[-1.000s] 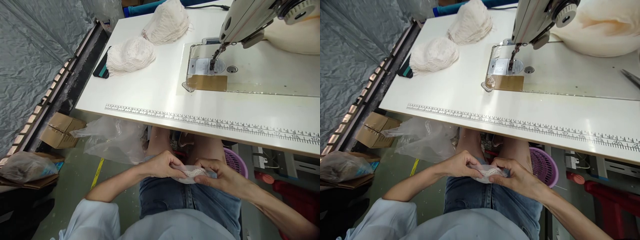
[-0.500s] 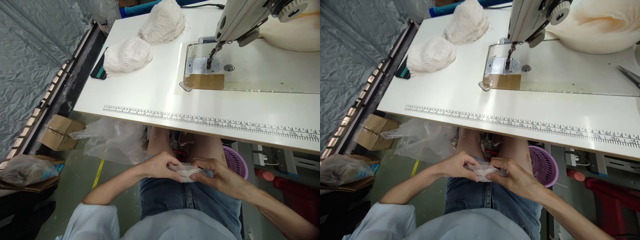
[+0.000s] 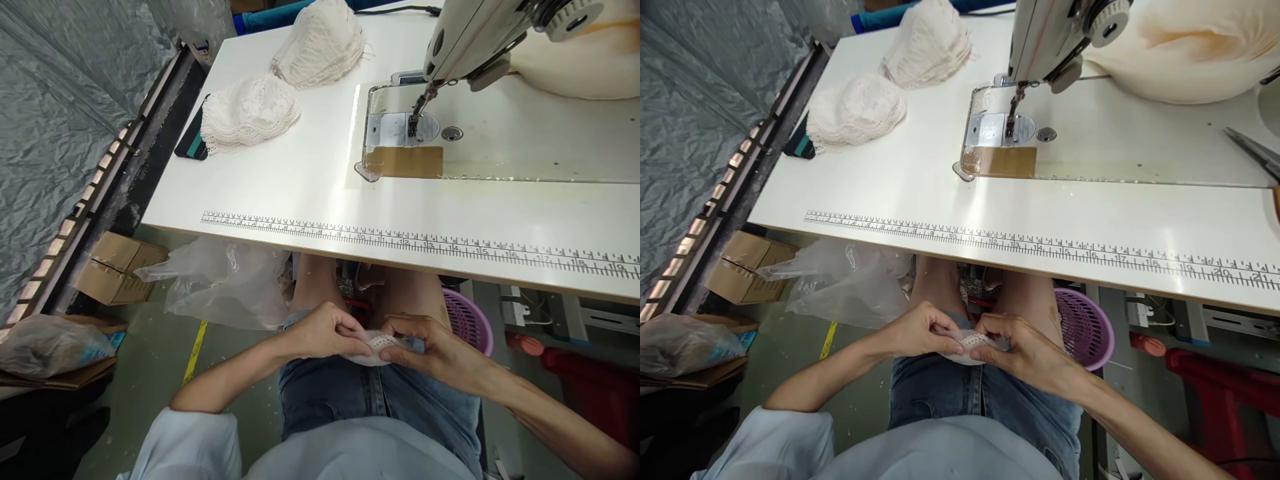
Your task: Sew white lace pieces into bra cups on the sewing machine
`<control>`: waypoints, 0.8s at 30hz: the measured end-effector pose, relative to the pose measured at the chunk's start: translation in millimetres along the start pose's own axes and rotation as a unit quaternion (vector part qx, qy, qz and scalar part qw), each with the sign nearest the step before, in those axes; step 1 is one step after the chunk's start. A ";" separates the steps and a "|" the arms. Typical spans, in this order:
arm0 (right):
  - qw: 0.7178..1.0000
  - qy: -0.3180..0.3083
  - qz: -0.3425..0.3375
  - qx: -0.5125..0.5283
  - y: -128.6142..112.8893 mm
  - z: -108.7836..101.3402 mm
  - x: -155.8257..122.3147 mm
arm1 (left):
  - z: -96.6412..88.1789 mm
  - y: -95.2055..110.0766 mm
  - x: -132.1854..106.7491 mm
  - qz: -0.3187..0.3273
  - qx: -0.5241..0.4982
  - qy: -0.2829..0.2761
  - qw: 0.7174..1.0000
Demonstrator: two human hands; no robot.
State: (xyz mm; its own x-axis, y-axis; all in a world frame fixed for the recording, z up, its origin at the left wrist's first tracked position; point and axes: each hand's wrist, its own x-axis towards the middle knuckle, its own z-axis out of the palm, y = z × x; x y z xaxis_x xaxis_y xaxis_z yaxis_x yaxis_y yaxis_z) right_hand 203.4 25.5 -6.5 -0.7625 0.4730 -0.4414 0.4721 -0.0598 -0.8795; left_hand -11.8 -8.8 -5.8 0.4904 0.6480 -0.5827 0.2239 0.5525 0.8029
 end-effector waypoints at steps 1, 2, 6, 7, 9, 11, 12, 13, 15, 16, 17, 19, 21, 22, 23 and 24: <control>1.000 0.000 -0.006 0.005 0.0 -0.1 -0.1 | -0.4 0.4 -0.5 -0.001 0.001 0.002 1.000; 1.000 0.000 -0.009 0.008 0.2 -0.2 -0.2 | -0.7 0.7 -0.9 0.000 0.003 0.005 1.000; 1.000 0.003 -0.010 0.018 1.1 -0.6 -0.1 | -1.4 1.1 -2.2 0.008 0.007 0.012 1.000; 1.000 0.003 -0.010 0.022 1.3 -0.7 0.0 | -1.5 0.8 -2.5 0.008 0.007 0.013 1.000; 0.999 0.005 -0.013 0.032 1.4 -0.9 0.2 | -1.7 -0.3 -3.0 0.004 0.007 0.016 1.000; 0.999 0.005 -0.016 0.037 1.4 -0.6 0.0 | -2.1 -2.1 -3.4 0.000 0.007 0.019 1.000; 0.999 0.005 -0.018 0.038 1.2 -0.3 -0.1 | -2.5 -2.9 -3.6 -0.003 0.005 0.019 1.000; 0.999 0.004 -0.021 0.038 1.0 0.1 -0.3 | -3.0 -3.4 -3.7 -0.005 0.003 0.017 1.000; 0.999 0.002 -0.025 0.037 0.5 1.1 -0.3 | -3.8 -3.3 -4.0 -0.006 0.001 0.005 1.000; 0.999 0.003 -0.026 0.034 0.1 1.5 0.0 | -4.1 -2.6 -4.0 -0.002 0.005 -0.003 1.000; 0.999 0.002 -0.027 0.031 -0.3 2.0 0.3 | -4.0 -1.6 -3.9 0.004 0.012 -0.011 1.000; 0.999 0.002 -0.026 0.019 -1.3 2.7 1.2 | -2.8 0.9 -3.1 0.014 0.029 -0.022 0.999; 1.000 0.002 -0.025 0.002 -2.0 3.1 1.6 | -0.1 2.9 -1.4 0.012 0.035 -0.023 0.999; 1.000 0.004 -0.024 -0.007 -2.2 3.2 1.5 | 1.5 3.5 -0.4 0.008 0.033 -0.019 0.999; 1.000 0.007 -0.023 -0.015 -2.2 3.3 1.1 | 3.1 3.8 0.7 0.006 0.030 -0.015 0.999; 0.999 0.012 -0.021 -0.023 -2.0 3.2 0.4 | 4.4 3.9 1.7 0.006 0.028 -0.010 1.000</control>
State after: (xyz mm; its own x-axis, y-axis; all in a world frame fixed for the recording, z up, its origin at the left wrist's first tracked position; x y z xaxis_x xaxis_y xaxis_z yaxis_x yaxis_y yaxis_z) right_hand 200.7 23.0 -5.5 -0.7717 0.4952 -0.3991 0.4601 0.0015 -0.8879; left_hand -6.4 -7.9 -3.1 0.5098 0.6437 -0.5708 0.2640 0.5145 0.8159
